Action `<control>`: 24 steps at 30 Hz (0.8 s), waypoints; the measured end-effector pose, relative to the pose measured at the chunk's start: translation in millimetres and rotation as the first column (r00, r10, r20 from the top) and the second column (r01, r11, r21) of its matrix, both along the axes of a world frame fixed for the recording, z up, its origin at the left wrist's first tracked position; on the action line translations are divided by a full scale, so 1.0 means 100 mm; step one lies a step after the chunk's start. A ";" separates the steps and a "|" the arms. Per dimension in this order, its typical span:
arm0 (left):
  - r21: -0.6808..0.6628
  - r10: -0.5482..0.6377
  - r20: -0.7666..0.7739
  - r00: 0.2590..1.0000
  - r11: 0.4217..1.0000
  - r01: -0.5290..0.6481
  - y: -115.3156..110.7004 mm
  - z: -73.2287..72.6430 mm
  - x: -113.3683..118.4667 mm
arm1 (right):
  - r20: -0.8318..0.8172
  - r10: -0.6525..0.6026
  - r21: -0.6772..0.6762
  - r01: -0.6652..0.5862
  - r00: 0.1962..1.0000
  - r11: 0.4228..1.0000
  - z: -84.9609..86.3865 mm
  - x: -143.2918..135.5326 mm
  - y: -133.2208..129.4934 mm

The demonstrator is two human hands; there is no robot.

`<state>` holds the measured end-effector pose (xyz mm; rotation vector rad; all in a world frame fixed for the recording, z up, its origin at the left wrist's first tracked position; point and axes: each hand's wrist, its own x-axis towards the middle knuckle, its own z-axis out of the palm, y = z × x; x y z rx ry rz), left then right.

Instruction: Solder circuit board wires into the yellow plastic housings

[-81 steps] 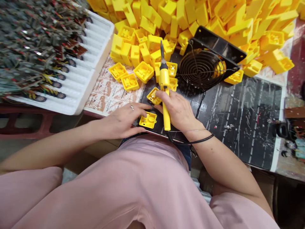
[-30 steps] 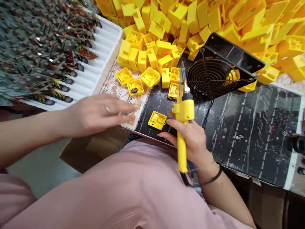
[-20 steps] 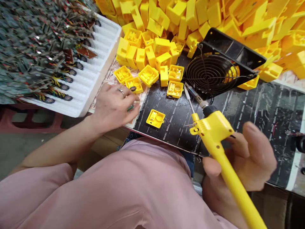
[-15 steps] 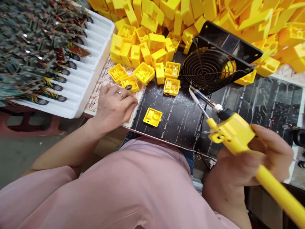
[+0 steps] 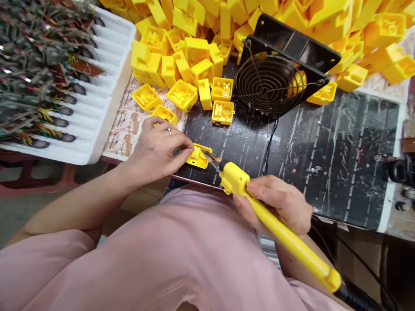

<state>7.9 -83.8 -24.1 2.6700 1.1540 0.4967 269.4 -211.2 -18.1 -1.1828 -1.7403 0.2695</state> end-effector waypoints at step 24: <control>0.144 -0.104 -0.210 0.972 0.980 0.136 0.07 0.07 0.04 | 0.311 0.118 -0.024 -0.117 0.943 0.993 0.24 -0.10 0.14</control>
